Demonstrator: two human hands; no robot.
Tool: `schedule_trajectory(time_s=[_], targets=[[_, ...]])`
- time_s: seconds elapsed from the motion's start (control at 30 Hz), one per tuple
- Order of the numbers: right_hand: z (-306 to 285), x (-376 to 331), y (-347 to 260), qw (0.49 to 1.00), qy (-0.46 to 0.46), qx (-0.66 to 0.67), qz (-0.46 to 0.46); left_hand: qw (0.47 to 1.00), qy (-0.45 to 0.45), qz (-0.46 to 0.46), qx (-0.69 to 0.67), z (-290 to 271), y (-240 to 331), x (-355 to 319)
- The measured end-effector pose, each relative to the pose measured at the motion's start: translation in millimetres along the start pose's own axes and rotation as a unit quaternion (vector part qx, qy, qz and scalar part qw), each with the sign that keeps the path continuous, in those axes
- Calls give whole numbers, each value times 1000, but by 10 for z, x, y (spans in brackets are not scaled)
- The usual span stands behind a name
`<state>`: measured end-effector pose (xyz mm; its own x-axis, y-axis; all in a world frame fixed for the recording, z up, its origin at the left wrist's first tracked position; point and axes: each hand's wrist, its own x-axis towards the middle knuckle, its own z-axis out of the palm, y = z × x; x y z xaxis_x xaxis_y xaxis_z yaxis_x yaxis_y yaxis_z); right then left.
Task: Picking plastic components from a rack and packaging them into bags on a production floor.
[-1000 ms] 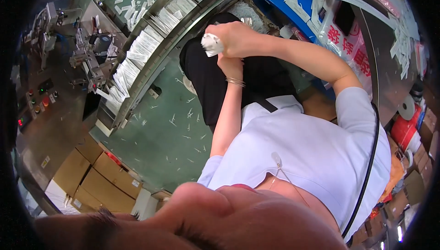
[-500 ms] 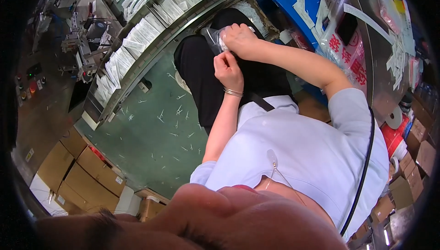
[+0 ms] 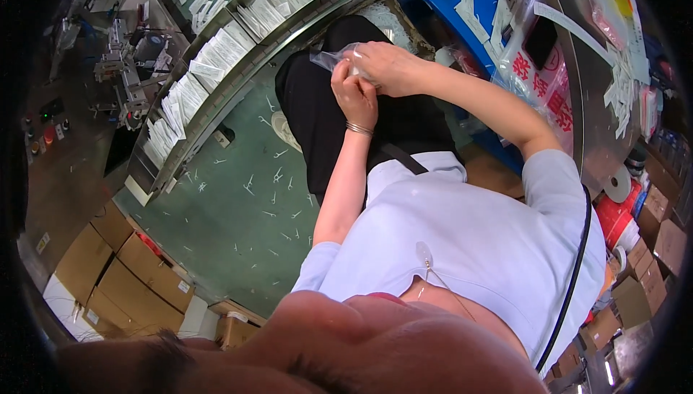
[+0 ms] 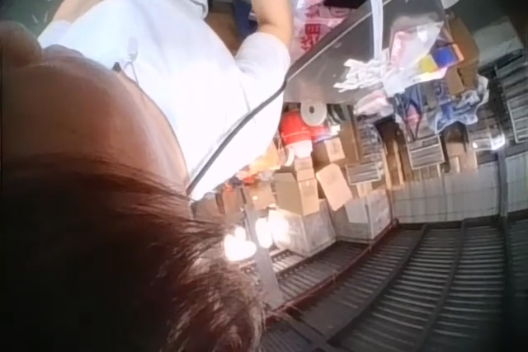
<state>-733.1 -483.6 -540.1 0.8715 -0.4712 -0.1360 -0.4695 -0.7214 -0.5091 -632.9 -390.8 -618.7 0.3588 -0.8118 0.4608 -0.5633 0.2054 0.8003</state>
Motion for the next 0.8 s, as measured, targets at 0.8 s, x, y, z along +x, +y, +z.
schedule_trajectory(time_s=[0.8], targets=[[261, -34, 46, 973, 201, 108, 32, 999, -37, -2, -12, -14, 61, 5]])
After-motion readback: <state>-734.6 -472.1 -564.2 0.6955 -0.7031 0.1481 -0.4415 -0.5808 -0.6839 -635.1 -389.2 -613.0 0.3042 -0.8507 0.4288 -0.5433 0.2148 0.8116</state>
